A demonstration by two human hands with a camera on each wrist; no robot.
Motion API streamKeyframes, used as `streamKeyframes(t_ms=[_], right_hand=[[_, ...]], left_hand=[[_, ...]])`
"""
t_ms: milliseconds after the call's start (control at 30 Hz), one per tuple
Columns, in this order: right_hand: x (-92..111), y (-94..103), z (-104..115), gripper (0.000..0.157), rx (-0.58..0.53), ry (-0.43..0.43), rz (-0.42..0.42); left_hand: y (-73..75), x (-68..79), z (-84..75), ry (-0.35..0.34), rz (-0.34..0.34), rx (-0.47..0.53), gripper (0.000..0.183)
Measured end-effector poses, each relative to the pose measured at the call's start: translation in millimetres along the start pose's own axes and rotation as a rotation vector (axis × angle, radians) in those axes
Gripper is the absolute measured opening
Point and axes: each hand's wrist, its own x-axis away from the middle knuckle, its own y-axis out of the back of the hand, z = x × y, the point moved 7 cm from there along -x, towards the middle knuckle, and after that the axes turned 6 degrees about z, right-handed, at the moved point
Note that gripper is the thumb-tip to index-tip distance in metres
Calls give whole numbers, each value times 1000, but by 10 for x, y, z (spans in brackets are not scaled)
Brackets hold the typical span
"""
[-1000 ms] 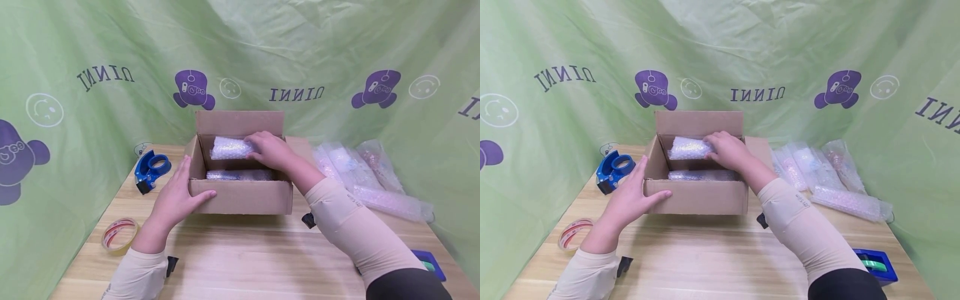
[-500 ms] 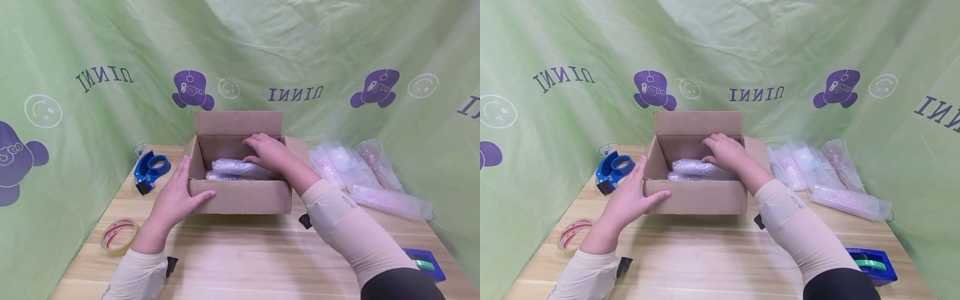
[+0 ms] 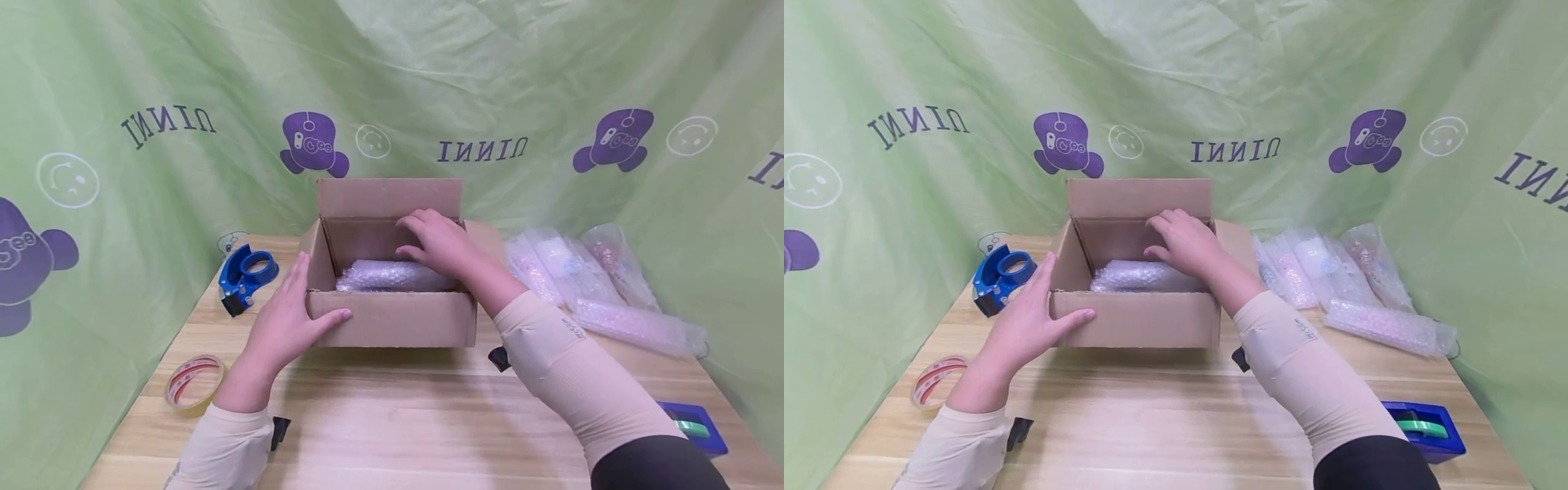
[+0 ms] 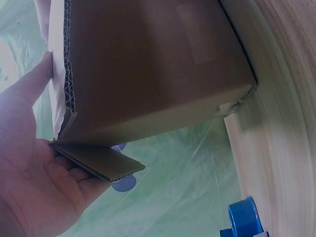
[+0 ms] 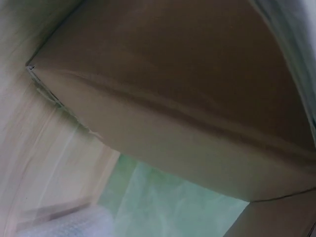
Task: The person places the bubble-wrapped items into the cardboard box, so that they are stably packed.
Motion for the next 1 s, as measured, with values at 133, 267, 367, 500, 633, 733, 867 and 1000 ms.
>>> streamKeyframes(t_ms=[133, 267, 367, 500, 633, 733, 867, 1000], right_hand=[[69, 137, -69, 48, -68, -4, -74], [194, 313, -178, 52, -116, -22, -89], [327, 499, -320, 55, -136, -55, -90], [544, 755, -613, 57, -126, -115, -92], [823, 957, -932, 63, -92, -206, -78], [1061, 1079, -1118, 67, -66, -270, -69], [1363, 1168, -1336, 70, -37, -331, -48], [1630, 1123, -1542, 71, -14, -363, 22]], left_hand=[[-5, -7, -17, -10, -6, 3, 123], [-24, -1, -8, 0, 4, 9, 123], [-35, 3, 7, 8, 10, 11, 123], [-36, 1, 17, 8, 7, 14, 123], [-31, -1, 19, 6, 6, 16, 123], [-28, -5, 14, 3, 7, 13, 123], [-24, -10, 2, -2, 4, 10, 123], [-20, -10, -2, -1, 4, 7, 123]])
